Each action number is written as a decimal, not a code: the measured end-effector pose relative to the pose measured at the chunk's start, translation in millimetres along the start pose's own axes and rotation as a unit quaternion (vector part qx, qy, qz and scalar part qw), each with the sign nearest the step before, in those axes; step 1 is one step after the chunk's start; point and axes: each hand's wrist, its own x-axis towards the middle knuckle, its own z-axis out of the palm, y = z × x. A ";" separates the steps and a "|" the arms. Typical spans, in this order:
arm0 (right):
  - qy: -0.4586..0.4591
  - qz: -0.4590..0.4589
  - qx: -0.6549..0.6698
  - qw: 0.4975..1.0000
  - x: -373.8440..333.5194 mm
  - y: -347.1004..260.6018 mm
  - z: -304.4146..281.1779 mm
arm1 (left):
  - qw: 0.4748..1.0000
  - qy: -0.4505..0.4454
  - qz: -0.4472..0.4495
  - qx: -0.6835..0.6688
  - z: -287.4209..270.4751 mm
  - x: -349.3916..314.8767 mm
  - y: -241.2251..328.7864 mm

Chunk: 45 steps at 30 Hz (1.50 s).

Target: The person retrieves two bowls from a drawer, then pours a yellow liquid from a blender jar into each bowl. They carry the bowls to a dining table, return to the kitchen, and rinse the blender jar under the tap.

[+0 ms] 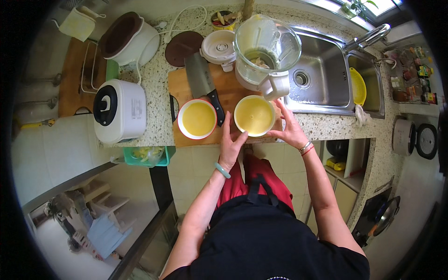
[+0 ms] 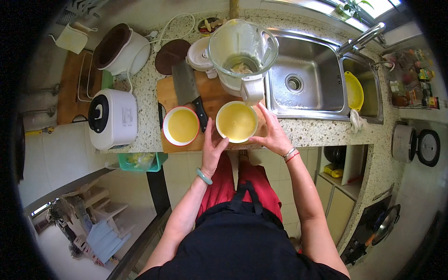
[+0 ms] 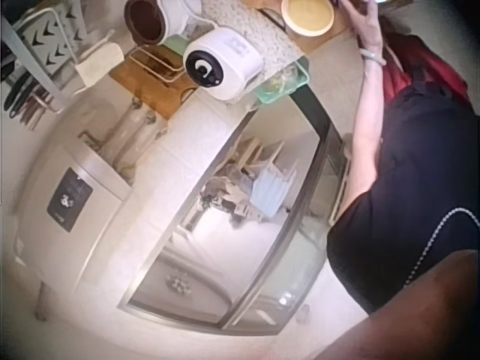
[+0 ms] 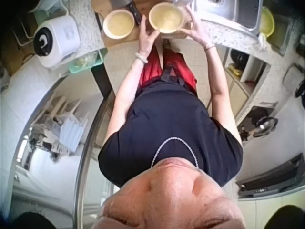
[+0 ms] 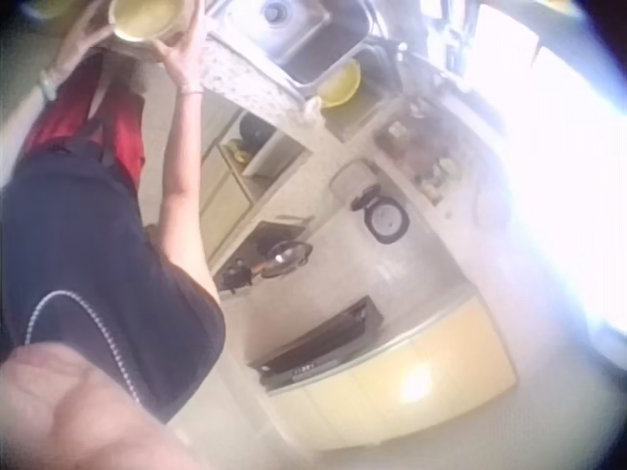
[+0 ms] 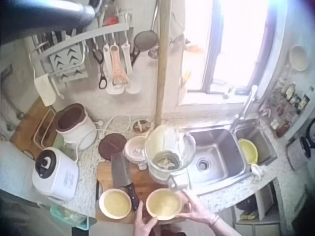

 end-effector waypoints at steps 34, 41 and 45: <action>-0.012 -0.118 0.001 0.993 13.9 13.6 18.5 | 0.969 -0.037 0.098 0.226 -7.6 27.3 -13.8; -0.002 -0.124 0.010 0.992 4.6 14.3 21.9 | 0.975 -0.062 0.085 0.197 -11.4 22.5 -16.7; -0.006 -0.149 0.057 0.987 -0.3 9.8 23.9 | 0.980 -0.077 0.073 0.171 -9.3 14.4 -8.3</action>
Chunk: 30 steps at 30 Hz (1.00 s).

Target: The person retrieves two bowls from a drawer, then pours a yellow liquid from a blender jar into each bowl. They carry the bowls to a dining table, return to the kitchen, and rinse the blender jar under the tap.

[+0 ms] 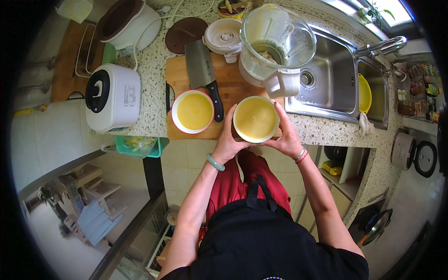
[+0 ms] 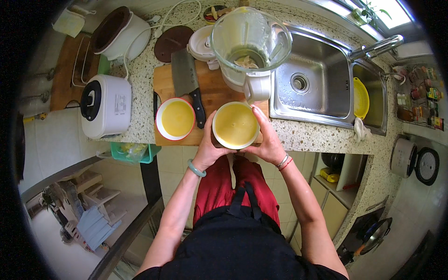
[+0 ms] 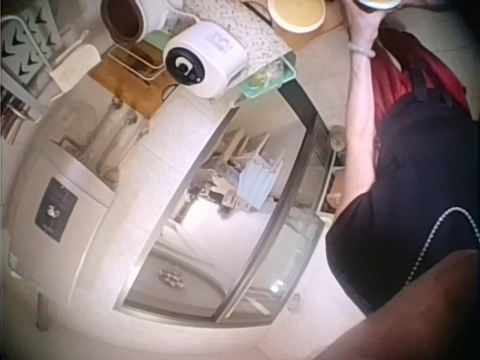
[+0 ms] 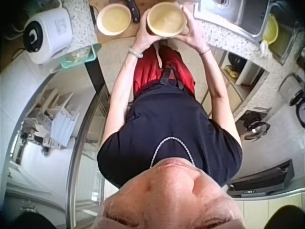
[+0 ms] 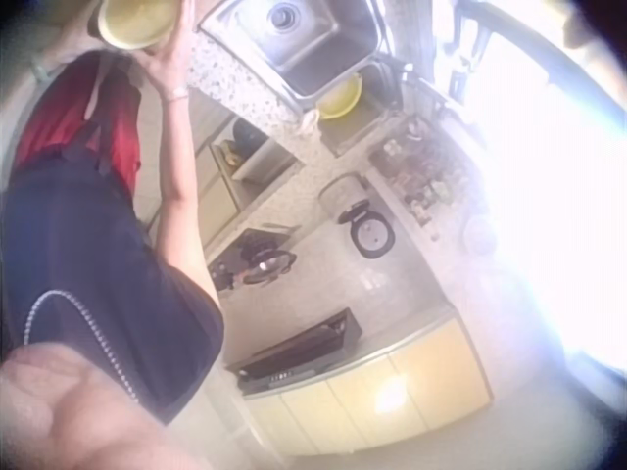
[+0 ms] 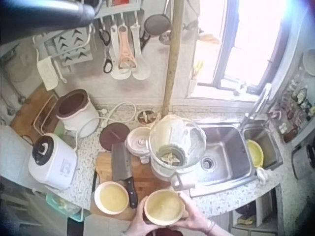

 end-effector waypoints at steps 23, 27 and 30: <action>-0.105 -0.141 -0.026 0.984 7.6 -151.3 54.5 | 0.986 0.139 0.094 -0.017 -62.0 -126.1 84.1; -0.150 -0.181 -0.029 0.972 23.0 -179.9 96.2 | 0.975 0.195 0.102 -0.028 -96.4 -164.9 93.1; -0.188 -0.180 -0.007 0.965 30.1 -196.0 138.3 | 0.962 0.247 0.115 -0.026 -126.2 -197.6 95.5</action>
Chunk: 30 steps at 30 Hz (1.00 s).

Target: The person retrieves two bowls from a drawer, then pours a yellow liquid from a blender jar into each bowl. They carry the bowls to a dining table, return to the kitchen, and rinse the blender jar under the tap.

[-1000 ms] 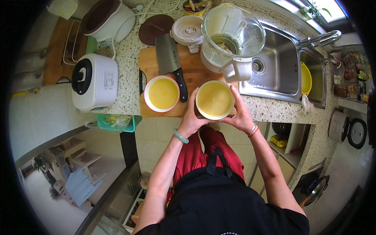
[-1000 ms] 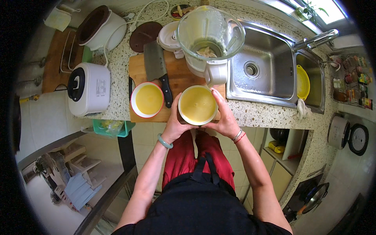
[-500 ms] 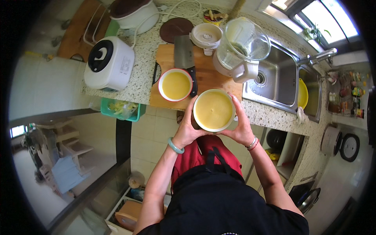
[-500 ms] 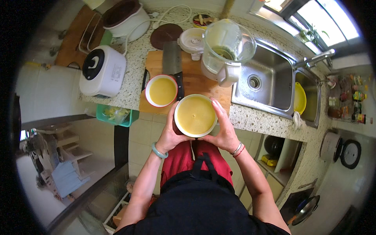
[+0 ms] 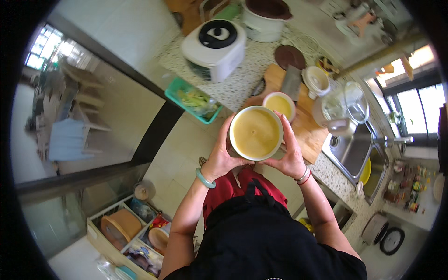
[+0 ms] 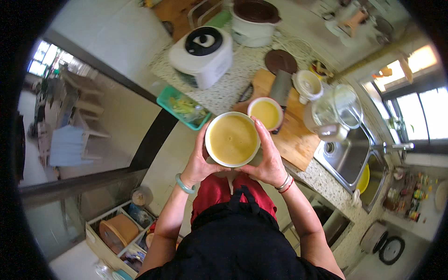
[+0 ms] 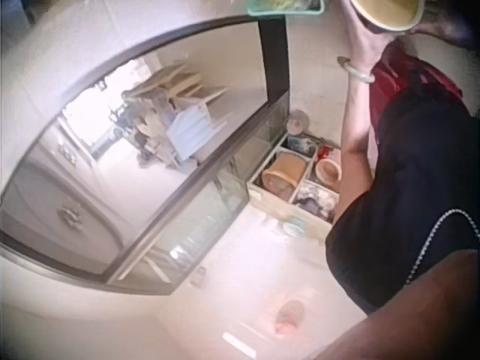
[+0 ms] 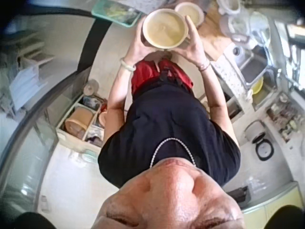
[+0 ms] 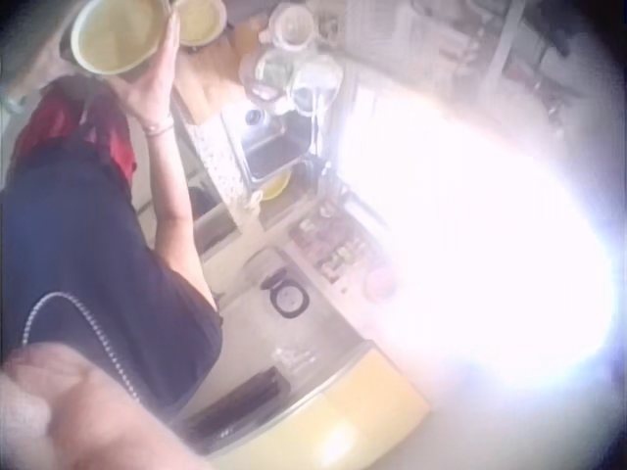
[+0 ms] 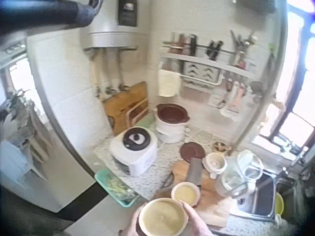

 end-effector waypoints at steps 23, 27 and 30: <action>-0.254 -0.157 0.116 0.947 243.7 -151.4 387.3 | 0.953 0.300 0.034 -0.023 -392.3 -139.0 70.2; -0.302 -0.177 0.128 0.928 293.4 -170.7 448.2 | 0.935 0.350 0.038 -0.032 -452.1 -144.9 78.1; -0.328 -0.199 0.143 0.912 330.7 -185.9 494.4 | 0.920 0.390 0.029 -0.016 -497.5 -147.0 83.8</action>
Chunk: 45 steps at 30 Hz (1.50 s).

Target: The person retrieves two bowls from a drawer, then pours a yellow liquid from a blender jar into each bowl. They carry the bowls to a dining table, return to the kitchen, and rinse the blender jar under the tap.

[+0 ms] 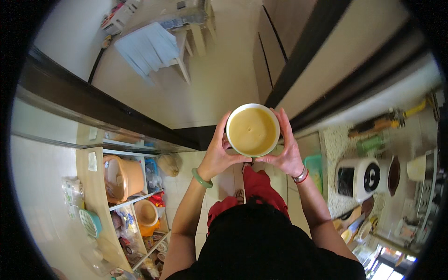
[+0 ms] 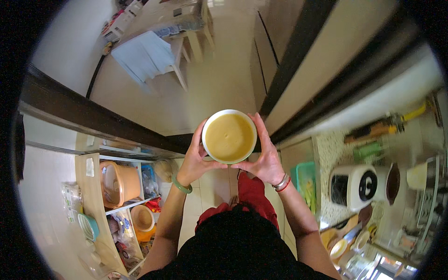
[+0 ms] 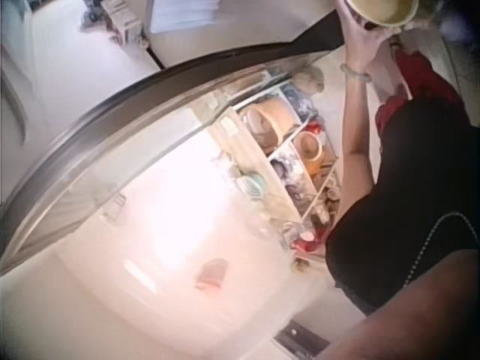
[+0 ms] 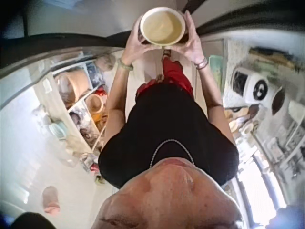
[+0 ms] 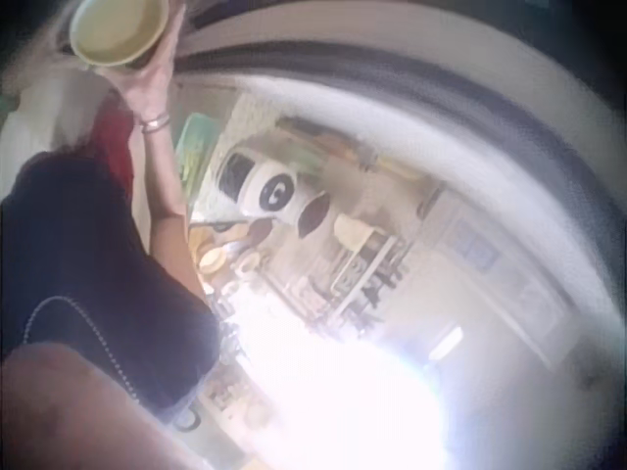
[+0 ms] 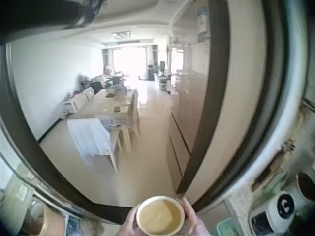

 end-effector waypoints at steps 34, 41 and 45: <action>-0.153 -0.071 0.028 0.985 726.6 211.8 174.1 | 0.986 0.156 0.045 0.033 -467.7 526.8 49.0; -0.189 -0.139 -0.007 0.972 862.7 253.1 203.6 | 0.969 0.222 0.091 0.056 -537.4 619.0 45.0; -0.251 -0.136 0.032 0.958 937.5 269.7 221.7 | 0.963 0.237 0.127 0.024 -577.1 663.8 43.7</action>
